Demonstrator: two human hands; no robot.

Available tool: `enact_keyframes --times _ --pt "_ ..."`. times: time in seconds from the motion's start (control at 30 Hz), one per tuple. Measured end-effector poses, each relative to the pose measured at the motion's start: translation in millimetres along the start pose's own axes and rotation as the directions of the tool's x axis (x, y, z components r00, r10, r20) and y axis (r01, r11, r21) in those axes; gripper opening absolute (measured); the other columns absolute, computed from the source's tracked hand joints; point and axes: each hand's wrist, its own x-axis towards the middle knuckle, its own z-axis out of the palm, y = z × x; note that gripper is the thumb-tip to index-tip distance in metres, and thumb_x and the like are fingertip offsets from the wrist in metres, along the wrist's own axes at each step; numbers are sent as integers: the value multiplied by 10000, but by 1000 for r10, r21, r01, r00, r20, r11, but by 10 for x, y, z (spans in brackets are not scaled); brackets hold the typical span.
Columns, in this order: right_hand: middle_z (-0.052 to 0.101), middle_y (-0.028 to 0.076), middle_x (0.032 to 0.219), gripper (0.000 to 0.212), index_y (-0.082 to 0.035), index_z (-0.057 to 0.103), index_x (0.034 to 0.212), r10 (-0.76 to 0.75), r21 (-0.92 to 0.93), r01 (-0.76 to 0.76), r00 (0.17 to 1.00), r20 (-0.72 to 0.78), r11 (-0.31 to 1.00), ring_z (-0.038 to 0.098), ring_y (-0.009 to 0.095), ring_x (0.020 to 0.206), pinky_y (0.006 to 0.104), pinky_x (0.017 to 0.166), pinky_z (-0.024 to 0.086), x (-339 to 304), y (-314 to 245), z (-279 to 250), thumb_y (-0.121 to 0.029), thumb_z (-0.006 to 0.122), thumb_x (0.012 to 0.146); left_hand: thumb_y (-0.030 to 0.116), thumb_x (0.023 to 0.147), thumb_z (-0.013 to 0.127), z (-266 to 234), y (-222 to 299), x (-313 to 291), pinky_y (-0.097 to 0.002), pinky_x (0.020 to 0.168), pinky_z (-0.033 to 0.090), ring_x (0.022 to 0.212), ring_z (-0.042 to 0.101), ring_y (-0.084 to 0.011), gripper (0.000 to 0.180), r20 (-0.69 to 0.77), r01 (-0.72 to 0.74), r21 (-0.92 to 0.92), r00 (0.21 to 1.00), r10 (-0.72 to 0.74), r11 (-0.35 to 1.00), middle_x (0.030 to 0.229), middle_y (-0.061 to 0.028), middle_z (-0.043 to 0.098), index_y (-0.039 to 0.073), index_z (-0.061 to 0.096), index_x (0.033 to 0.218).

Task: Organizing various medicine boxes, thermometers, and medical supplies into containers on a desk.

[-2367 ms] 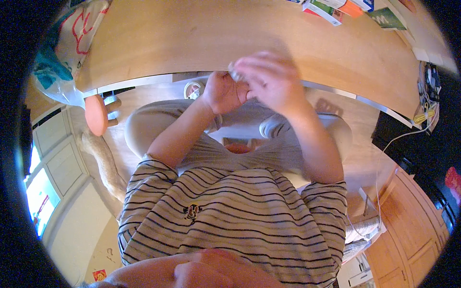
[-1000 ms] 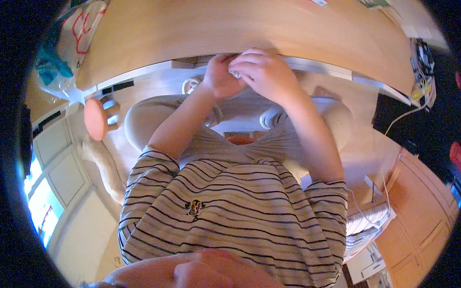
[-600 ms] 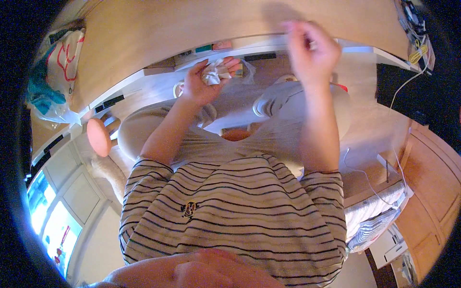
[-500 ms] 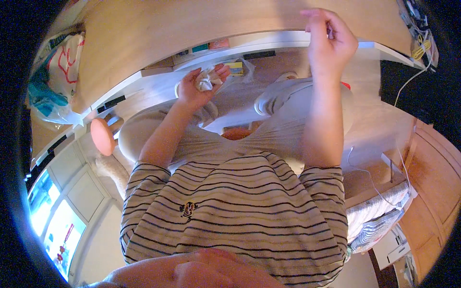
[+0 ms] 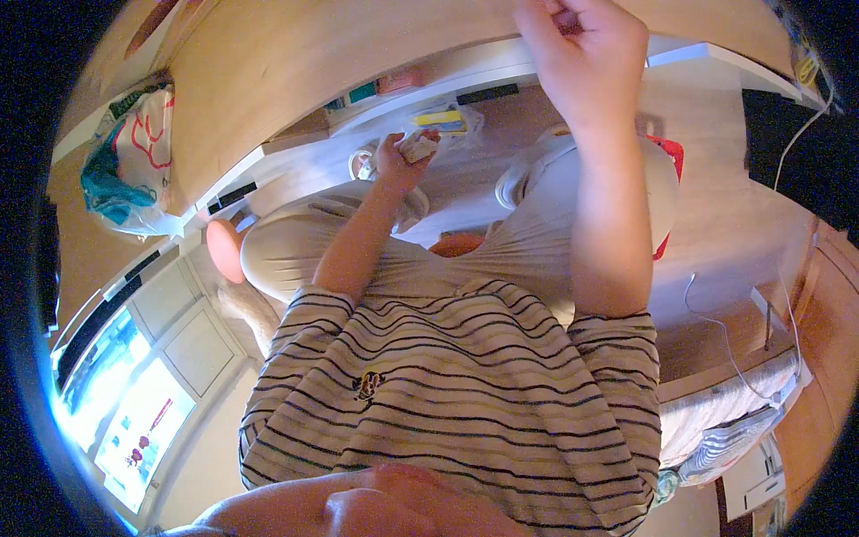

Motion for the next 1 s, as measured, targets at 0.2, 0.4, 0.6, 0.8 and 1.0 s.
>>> enact_keyframes --times 0.2,0.4,0.6,0.8,1.0 --pt "575 -22 615 87 4 671 817 -3 -25 3 1000 29 1000 473 21 551 179 499 360 -25 63 -99 -54 613 845 433 871 337 112 -86 -18 -407 1095 147 1336 232 -282 683 -148 -78 367 979 141 927 1442 -156 247 1 253 1394" --pt "565 -22 607 91 2 667 815 89 -4 -89 994 62 996 462 21 544 182 492 360 -12 -82 -52 -55 606 851 562 854 310 123 -15 -107 -404 1130 6 1421 26 -247 814 -157 -92 435 972 176 896 1541 -101 29 71 94 1465" --pt "604 -6 625 108 -16 683 858 231 19 -248 925 303 969 502 21 549 177 501 377 -124 19 67 -99 613 853 573 858 313 51 64 -28 -450 1126 -6 1418 -53 -250 829 56 -121 306 992 109 944 1542 -97 3 65 66 1465" --pt "662 166 850 204 -66 675 912 213 -269 38 511 833 962 634 320 792 396 747 492 -813 256 869 -173 538 807 575 852 274 -106 198 145 -419 1115 -17 1425 25 -217 809 173 -130 306 982 80 943 1546 -64 70 86 87 1470" --pt "627 202 1042 235 -46 624 1006 495 31 -575 729 473 817 589 388 971 474 842 466 -2154 920 2156 -177 519 842 578 843 298 -247 337 192 -481 1111 90 1411 104 -276 787 99 -148 283 987 125 947 1529 -81 157 86 205 1451"
